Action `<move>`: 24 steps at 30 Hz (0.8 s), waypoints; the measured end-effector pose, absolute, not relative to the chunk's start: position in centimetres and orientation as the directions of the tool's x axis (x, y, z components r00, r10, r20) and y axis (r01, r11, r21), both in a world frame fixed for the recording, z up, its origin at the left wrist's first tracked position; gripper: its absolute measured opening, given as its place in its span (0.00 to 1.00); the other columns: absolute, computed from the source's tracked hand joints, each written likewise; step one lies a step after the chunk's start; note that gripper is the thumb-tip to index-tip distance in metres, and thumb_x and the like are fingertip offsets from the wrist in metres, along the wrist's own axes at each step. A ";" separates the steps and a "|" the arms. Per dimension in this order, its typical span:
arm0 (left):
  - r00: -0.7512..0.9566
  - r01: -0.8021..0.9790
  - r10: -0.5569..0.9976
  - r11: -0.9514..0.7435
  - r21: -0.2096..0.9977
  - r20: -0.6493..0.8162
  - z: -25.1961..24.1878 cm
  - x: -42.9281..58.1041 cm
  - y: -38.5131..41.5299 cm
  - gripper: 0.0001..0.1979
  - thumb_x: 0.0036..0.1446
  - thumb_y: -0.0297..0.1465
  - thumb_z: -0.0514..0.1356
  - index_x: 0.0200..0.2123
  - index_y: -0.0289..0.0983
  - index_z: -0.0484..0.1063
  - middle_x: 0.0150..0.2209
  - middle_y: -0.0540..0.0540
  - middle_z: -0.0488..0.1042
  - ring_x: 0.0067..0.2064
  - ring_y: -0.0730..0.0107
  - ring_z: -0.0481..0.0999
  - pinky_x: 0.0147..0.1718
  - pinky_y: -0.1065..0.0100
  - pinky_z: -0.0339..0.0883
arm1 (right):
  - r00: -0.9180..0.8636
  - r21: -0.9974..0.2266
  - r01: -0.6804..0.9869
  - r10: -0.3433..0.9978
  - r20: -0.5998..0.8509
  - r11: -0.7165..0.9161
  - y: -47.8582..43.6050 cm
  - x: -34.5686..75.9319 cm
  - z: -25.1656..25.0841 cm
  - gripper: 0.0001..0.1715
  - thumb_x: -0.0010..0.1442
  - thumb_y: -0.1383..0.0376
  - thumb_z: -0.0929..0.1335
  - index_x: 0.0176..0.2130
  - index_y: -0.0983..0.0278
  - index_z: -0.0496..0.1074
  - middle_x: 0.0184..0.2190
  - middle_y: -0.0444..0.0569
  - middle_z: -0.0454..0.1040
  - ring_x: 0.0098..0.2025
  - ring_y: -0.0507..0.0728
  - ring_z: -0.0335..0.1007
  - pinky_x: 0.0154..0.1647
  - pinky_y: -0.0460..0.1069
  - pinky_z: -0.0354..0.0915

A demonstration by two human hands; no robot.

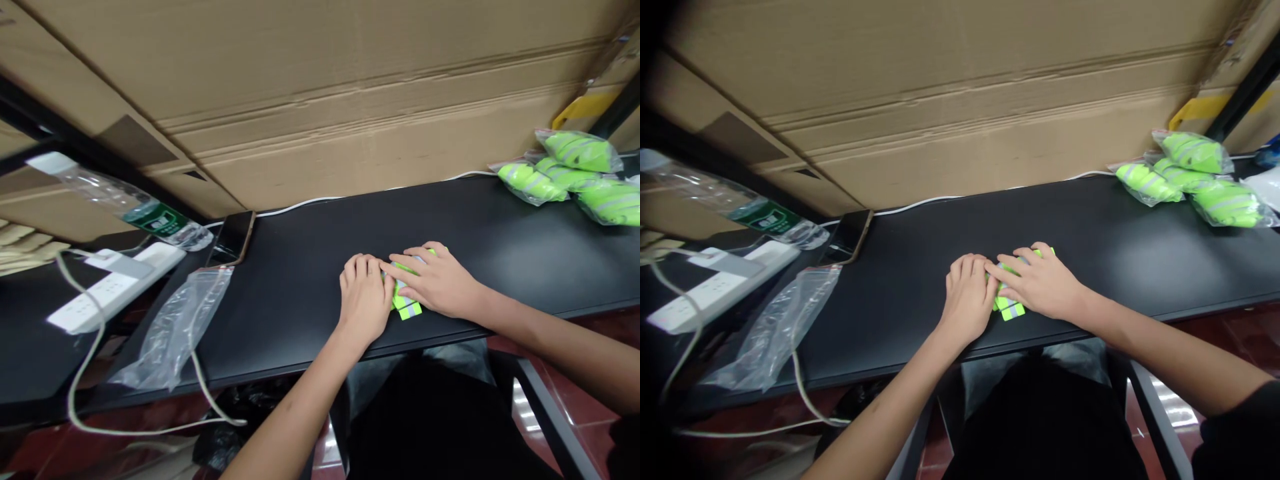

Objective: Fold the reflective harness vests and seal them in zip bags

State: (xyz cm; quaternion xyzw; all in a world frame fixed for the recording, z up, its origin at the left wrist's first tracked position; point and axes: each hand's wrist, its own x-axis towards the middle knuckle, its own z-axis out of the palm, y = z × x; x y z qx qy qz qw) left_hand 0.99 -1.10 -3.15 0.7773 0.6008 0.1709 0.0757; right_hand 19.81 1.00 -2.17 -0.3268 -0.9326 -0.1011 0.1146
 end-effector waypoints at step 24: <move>0.678 0.453 0.676 -0.693 0.560 0.289 -2.6 13.5 15.6 0.21 0.61 0.22 0.45 0.56 0.35 0.62 0.48 0.39 0.74 0.51 0.61 0.75 0.52 0.56 0.70 | -0.542 0.152 0.840 0.820 0.182 0.521 -3.7 27.2 -1.7 0.23 0.70 0.55 0.64 0.63 0.48 0.65 0.71 0.49 0.57 0.58 0.71 0.62 0.51 0.66 0.57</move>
